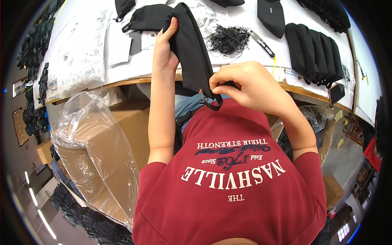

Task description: Packing eye-wear cases with tags and labels.

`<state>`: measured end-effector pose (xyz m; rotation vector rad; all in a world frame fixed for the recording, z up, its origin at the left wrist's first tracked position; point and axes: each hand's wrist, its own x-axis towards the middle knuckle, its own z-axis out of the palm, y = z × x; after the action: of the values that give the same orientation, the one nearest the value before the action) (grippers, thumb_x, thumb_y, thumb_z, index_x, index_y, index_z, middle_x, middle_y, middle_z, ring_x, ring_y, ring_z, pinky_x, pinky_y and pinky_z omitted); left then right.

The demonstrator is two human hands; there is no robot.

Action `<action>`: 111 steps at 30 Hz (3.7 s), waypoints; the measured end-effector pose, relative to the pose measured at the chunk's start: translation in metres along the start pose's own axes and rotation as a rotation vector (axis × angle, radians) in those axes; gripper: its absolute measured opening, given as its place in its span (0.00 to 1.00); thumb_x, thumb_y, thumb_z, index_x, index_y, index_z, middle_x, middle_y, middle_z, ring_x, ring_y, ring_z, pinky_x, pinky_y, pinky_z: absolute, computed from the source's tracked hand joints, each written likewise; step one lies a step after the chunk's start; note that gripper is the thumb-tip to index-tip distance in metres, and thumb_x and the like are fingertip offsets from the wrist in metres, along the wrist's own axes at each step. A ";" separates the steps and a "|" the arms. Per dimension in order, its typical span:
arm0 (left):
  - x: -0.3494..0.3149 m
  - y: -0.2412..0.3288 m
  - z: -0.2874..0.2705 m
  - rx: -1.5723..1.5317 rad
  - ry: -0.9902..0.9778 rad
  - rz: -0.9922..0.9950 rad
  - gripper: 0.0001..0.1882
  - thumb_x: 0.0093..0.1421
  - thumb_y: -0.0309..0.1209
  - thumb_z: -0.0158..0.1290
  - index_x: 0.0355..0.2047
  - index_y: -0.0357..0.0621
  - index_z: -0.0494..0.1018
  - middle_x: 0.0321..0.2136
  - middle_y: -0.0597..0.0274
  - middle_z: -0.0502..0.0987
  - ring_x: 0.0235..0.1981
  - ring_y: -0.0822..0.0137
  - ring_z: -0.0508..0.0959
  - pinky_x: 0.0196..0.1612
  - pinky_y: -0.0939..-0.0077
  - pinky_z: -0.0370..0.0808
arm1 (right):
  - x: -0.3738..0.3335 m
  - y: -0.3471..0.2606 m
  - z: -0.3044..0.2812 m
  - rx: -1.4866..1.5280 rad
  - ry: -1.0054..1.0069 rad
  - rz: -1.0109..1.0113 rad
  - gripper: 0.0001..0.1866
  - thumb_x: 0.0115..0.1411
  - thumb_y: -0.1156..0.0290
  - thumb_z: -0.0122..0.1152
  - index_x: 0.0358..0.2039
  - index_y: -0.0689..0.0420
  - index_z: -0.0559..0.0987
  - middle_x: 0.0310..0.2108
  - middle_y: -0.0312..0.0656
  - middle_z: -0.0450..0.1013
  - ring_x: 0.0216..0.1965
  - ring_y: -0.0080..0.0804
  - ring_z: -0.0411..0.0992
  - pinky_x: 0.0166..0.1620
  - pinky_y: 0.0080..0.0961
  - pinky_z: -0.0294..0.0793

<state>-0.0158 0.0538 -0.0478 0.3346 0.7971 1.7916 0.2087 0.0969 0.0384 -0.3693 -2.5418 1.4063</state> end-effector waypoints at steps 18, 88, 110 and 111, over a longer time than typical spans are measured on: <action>-0.144 0.068 0.190 -0.072 -0.712 1.652 0.18 0.57 0.19 0.49 0.49 0.38 0.68 0.55 0.58 0.65 0.58 0.62 0.61 0.56 0.71 0.66 | -0.025 0.062 0.002 1.478 0.666 0.531 0.09 0.56 0.72 0.57 0.38 0.59 0.72 0.25 0.37 0.70 0.25 0.22 0.67 0.29 0.19 0.69; -0.018 0.043 -0.124 2.040 0.428 0.516 0.28 0.57 0.41 0.55 0.56 0.44 0.65 0.57 0.44 0.63 0.59 0.46 0.61 0.60 0.57 0.57 | -0.169 0.132 -0.161 -0.768 1.146 0.662 0.16 0.54 0.70 0.56 0.45 0.47 0.77 0.33 0.38 0.71 0.22 0.27 0.68 0.30 0.25 0.69; -0.005 0.102 -0.121 1.729 0.810 0.330 0.11 0.60 0.34 0.49 0.38 0.43 0.74 0.31 0.51 0.79 0.31 0.56 0.78 0.35 0.64 0.71 | 0.010 0.092 -0.057 0.408 0.740 0.110 0.07 0.59 0.69 0.58 0.31 0.60 0.73 0.42 0.42 0.74 0.28 0.21 0.71 0.29 0.14 0.67; -0.003 0.105 -0.127 1.764 0.793 0.407 0.10 0.59 0.33 0.50 0.38 0.44 0.74 0.32 0.53 0.78 0.32 0.57 0.78 0.36 0.65 0.71 | 0.017 0.081 -0.063 0.555 0.716 0.077 0.07 0.60 0.70 0.57 0.33 0.59 0.72 0.39 0.42 0.74 0.27 0.20 0.70 0.29 0.14 0.67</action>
<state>-0.1645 -0.0132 -0.0708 0.9346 2.9362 0.9920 0.2212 0.1941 0.0032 -0.7085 -1.5260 1.5640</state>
